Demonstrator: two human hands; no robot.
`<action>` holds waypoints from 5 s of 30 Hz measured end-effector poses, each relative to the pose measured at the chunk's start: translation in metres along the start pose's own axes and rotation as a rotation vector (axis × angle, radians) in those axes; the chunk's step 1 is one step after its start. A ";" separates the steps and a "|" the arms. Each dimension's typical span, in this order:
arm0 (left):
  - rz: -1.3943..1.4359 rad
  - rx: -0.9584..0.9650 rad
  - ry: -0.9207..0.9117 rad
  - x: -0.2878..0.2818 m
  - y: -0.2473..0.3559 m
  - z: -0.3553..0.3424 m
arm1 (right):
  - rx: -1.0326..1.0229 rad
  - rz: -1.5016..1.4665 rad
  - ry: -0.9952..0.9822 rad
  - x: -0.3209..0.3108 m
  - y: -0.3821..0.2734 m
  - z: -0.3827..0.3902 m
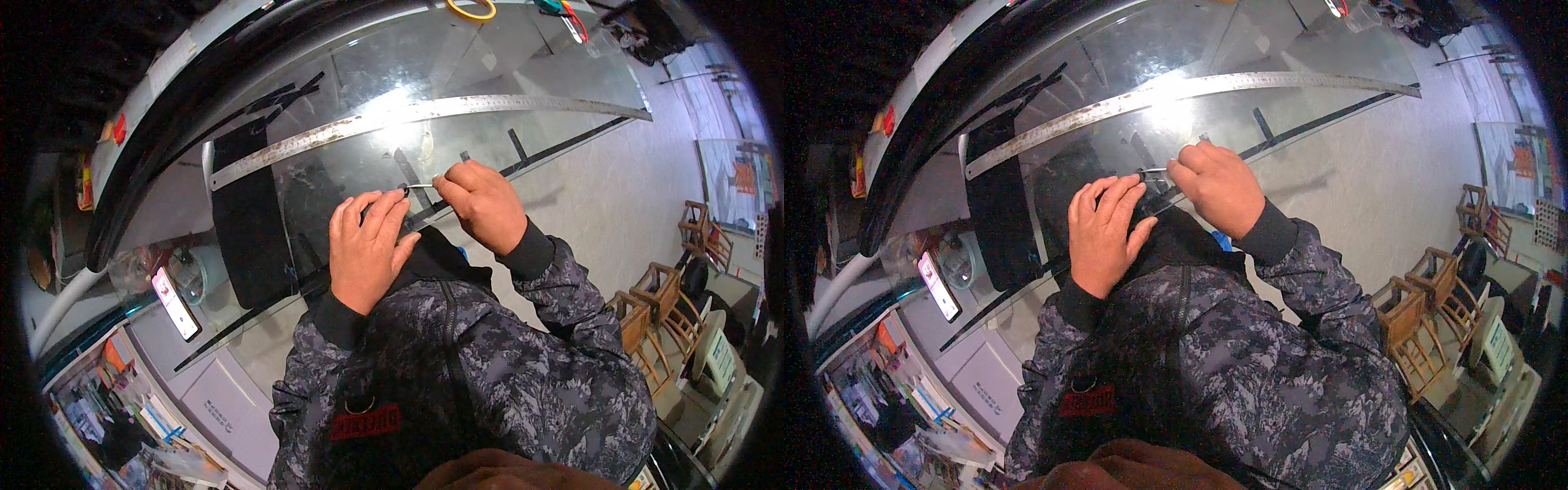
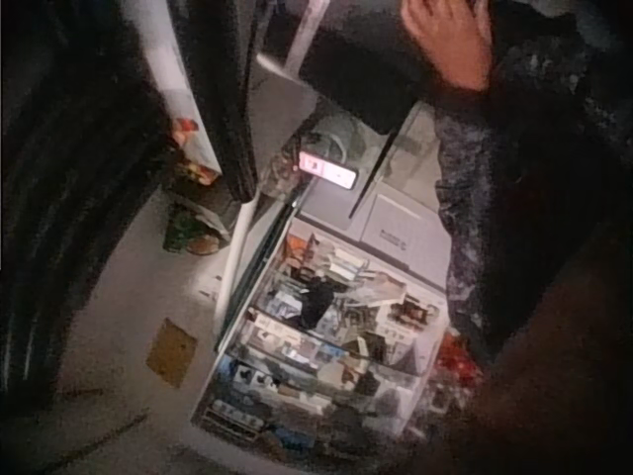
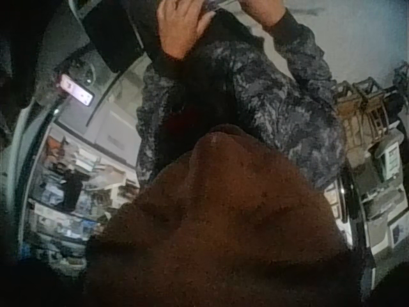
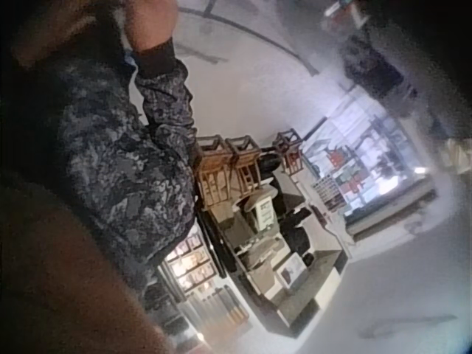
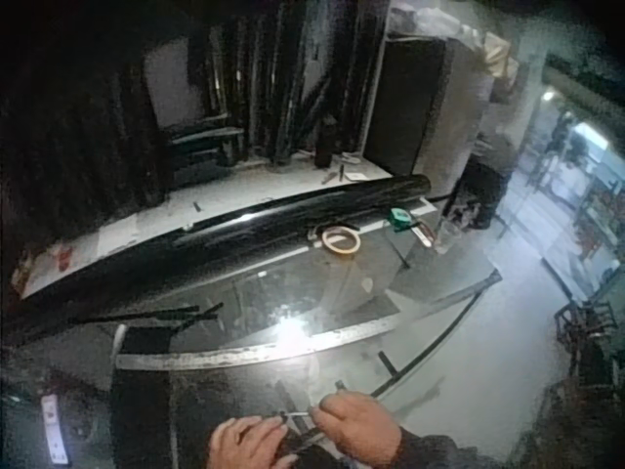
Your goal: The person uses a metal ruler and a utility knife to score and cut a black sheet on a glass table. They repeatedly align the ruler, score along its edge, and peel away narrow strips of the material. A smartphone is briefly handled and placed back on the table.
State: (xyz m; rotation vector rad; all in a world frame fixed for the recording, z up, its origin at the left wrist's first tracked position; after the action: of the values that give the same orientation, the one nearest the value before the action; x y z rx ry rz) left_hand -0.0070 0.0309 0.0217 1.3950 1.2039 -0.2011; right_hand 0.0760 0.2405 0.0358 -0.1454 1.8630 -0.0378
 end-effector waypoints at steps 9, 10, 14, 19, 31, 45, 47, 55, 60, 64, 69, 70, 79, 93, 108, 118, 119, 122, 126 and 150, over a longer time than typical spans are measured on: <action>-0.016 0.000 0.013 0.001 0.002 -0.001 | 0.010 -0.018 0.027 -0.003 -0.002 0.002; -0.021 0.008 0.022 0.001 0.003 -0.001 | 0.014 -0.017 0.018 -0.003 -0.002 0.003; -0.026 0.000 0.021 0.002 0.003 0.000 | 0.029 -0.020 0.003 -0.004 -0.005 0.007; -0.043 -0.022 0.010 0.004 0.004 0.000 | 0.080 -0.016 -0.023 -0.004 -0.012 0.010; -0.042 -0.018 0.014 0.003 0.005 0.000 | 0.145 -0.007 -0.065 -0.003 -0.024 0.017; -0.045 -0.022 0.012 0.004 0.006 -0.001 | 0.188 -0.011 -0.070 -0.009 -0.032 0.019; -0.047 -0.020 0.012 0.003 0.006 -0.001 | 0.189 -0.007 -0.082 -0.009 -0.033 0.020; -0.051 -0.015 0.018 0.003 0.006 0.000 | 0.207 0.038 -0.091 -0.009 -0.038 0.023; -0.052 -0.012 0.020 0.004 0.006 0.000 | 0.219 0.042 -0.086 -0.006 -0.041 0.026; -0.048 -0.010 0.020 0.004 0.005 0.000 | 0.234 0.056 -0.085 -0.004 -0.044 0.027; -0.055 -0.009 0.022 0.004 0.006 0.000 | 0.246 0.049 -0.094 -0.005 -0.047 0.028; -0.054 -0.007 0.023 0.004 0.006 0.000 | 0.249 0.043 -0.102 -0.005 -0.047 0.028; -0.060 -0.003 0.026 0.004 0.007 0.000 | 0.262 0.035 -0.122 -0.003 -0.050 0.031; -0.044 -0.010 0.041 0.005 0.006 0.001 | 0.279 0.022 -0.143 -0.001 -0.051 0.032; -0.029 -0.001 0.058 0.004 0.003 0.003 | 0.276 -0.021 -0.110 -0.009 -0.042 0.036; 0.039 0.074 0.045 0.003 -0.003 0.008 | 0.133 0.193 0.159 0.005 0.061 -0.053; 0.050 0.072 0.040 0.002 -0.003 0.009 | 0.092 0.157 0.229 0.010 0.068 -0.064; 0.072 0.073 0.027 0.000 -0.002 0.009 | 0.078 0.248 0.209 0.031 0.086 -0.094; 0.057 0.056 0.015 -0.002 0.001 0.008 | 0.092 0.266 0.165 0.044 0.097 -0.104; 0.018 -0.014 0.007 -0.008 -0.003 0.017 | -0.220 0.162 -0.061 0.013 -0.006 0.013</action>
State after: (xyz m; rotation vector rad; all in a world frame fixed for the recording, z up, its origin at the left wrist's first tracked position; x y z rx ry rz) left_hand -0.0042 0.0120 0.0208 1.3947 1.1956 -0.1744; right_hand 0.0847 0.2334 0.0202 -0.1455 1.8093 0.2806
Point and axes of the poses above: each hand's wrist, its own z-axis away from the middle knuckle, its own x-axis out of the palm, y = z × x, the point moved 4 cm from there along -z, towards the middle knuckle, and after that the axes turned 13 degrees about z, right-handed, at the moved point
